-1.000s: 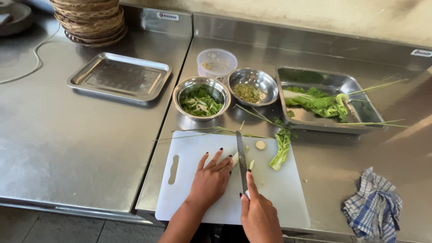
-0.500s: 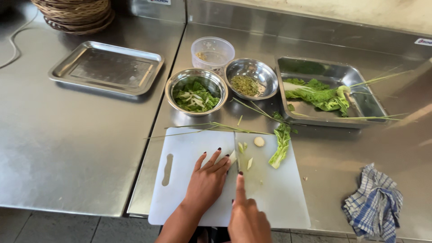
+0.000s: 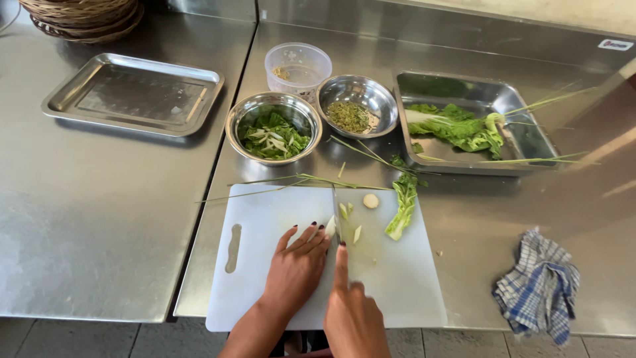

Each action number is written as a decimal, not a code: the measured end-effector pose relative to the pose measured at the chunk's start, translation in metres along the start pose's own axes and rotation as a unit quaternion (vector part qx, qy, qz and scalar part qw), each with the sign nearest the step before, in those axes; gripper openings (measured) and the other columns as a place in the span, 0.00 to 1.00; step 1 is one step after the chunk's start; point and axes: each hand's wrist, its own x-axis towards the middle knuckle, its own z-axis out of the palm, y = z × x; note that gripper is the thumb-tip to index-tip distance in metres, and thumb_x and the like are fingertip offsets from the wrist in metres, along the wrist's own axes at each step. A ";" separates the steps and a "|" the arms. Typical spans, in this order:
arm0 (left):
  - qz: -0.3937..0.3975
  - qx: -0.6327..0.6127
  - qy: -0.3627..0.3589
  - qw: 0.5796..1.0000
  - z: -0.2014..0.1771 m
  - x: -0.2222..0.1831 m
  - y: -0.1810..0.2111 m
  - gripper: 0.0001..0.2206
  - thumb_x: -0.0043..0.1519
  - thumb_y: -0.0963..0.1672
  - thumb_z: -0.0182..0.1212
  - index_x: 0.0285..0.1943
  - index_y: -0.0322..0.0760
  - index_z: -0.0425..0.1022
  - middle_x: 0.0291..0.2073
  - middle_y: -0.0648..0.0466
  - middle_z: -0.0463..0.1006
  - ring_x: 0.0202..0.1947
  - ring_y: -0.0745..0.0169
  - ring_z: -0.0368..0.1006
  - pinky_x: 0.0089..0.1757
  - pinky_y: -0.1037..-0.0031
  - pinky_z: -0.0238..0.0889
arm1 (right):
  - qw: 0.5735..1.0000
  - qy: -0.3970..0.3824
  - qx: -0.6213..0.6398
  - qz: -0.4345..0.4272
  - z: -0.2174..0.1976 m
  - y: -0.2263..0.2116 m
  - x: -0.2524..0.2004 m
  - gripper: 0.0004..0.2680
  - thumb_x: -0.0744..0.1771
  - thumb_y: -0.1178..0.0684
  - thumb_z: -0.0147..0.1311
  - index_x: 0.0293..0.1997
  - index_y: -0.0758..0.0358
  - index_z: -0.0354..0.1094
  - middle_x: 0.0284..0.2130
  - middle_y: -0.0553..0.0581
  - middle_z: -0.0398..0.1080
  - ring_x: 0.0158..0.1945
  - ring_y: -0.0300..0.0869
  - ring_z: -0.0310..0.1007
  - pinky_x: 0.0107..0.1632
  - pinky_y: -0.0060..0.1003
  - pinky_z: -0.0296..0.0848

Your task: The person cuts pieces of a white vegetable and green leafy vegetables using a knife on a cutting board.

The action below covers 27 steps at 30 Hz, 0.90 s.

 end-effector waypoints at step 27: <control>0.002 -0.042 -0.003 0.999 -0.007 0.000 -0.001 0.14 0.60 0.41 0.58 0.55 0.34 0.78 0.56 0.50 0.80 0.60 0.55 0.72 0.60 0.58 0.58 | 0.989 0.082 0.121 -0.008 -0.017 0.024 -0.007 0.26 0.69 0.50 0.46 0.78 0.46 0.44 0.28 0.71 0.76 0.36 0.66 0.76 0.43 0.59 0.73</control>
